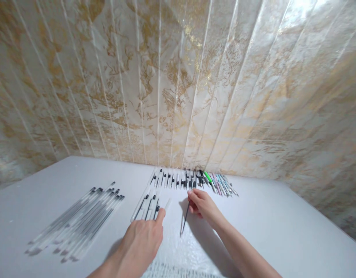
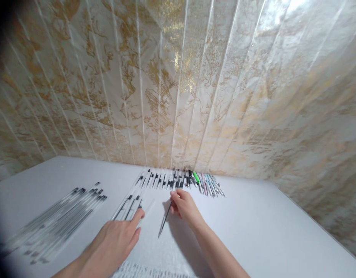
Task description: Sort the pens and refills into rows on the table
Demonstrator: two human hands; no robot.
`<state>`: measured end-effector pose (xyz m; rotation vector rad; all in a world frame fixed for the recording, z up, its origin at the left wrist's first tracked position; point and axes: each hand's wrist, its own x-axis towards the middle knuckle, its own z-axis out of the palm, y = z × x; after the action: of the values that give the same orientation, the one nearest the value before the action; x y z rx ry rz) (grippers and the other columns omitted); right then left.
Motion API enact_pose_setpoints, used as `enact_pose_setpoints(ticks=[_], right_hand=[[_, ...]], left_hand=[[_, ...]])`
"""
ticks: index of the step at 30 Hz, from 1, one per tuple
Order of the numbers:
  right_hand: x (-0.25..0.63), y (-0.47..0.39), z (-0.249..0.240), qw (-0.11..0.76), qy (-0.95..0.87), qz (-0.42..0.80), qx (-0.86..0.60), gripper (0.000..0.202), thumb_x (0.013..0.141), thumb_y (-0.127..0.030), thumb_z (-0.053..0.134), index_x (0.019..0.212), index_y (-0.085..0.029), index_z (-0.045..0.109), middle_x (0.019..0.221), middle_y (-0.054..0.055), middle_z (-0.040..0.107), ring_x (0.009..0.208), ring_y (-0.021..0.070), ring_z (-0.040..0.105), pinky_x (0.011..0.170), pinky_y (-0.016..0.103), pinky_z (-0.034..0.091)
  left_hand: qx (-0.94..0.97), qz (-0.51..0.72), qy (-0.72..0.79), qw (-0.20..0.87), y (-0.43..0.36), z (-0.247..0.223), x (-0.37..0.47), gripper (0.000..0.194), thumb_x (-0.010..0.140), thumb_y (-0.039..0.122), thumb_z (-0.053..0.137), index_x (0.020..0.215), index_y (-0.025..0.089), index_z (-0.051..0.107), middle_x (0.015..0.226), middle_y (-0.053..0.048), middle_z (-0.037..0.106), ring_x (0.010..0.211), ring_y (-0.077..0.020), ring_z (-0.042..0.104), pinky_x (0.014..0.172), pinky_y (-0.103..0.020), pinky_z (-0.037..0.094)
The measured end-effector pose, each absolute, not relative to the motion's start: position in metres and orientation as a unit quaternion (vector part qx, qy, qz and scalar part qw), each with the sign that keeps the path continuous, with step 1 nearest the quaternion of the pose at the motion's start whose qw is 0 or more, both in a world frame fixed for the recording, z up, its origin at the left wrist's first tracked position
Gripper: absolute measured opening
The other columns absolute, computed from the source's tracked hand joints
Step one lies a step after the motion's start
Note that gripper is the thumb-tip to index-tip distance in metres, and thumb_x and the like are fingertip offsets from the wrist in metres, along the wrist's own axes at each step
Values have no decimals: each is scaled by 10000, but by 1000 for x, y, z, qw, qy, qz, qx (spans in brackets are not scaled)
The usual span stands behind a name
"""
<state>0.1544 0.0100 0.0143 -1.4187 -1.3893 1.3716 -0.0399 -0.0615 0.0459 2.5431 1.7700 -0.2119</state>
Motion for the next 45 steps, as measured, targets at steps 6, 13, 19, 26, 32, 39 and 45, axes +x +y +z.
enact_pose_setpoints(ticks=[6, 13, 19, 26, 32, 39, 45], right_hand=[[122, 22, 17, 303, -627, 430, -574, 146, 871, -242, 495, 987, -164, 537, 529, -25, 621, 462, 113, 463, 484, 222, 327], [122, -8, 27, 144, -782, 217, -567, 396, 739, -61, 529, 1115, -152, 612, 981, 109, 695, 850, 222, 640, 700, 294, 410], [111, -10, 28, 106, -802, 206, -550, 465, 763, -240, 649, 1222, -194, 587, 1096, 101, 617, 864, 222, 647, 684, 289, 424], [107, -14, 26, 128, -796, 202, -556, 425, 763, -228, 638, 1183, -178, 592, 1066, 100, 618, 832, 216, 634, 688, 296, 441], [114, -5, 17, 189, -801, 201, -531, 479, 702, 39, 466, 1138, -126, 574, 1055, 108, 580, 922, 189, 598, 788, 272, 445], [116, 7, 4, 302, -784, 218, -496, 484, 642, 80, 431, 1039, -165, 561, 992, 68, 541, 804, 155, 552, 717, 256, 447], [115, 8, 5, 351, -762, 266, -476, 460, 624, 92, 411, 962, -185, 556, 887, 17, 546, 760, 136, 539, 701, 242, 436]], left_hand=[[804, -57, 590, 42, -63, 45, -39, 432, 973, 245, 402, 1393, 155, 442, 819, -121, 760, 785, -292, 738, 699, -390, 570], [808, -32, 578, 113, -62, 40, -44, 454, 926, 178, 468, 1379, 141, 454, 912, -127, 760, 845, -299, 732, 733, -401, 569], [797, -48, 596, 90, -56, 40, -42, 467, 933, 144, 443, 1400, 142, 435, 916, -136, 762, 831, -298, 737, 721, -396, 577], [798, -62, 598, 50, -55, 34, -43, 483, 938, 121, 424, 1419, 166, 419, 869, -130, 765, 796, -290, 742, 697, -375, 583], [797, -62, 596, 72, -59, 37, -42, 489, 935, 140, 414, 1422, 178, 399, 876, -108, 755, 808, -265, 737, 706, -334, 572], [857, 83, 500, 95, -69, 23, -45, 553, 790, -28, 357, 1260, 199, 541, 1224, -107, 625, 1152, -246, 572, 1001, -392, 458], [864, 123, 448, 194, -75, 25, -41, 590, 627, -56, 392, 1132, 183, 581, 1094, -88, 602, 999, -231, 588, 865, -359, 508]])
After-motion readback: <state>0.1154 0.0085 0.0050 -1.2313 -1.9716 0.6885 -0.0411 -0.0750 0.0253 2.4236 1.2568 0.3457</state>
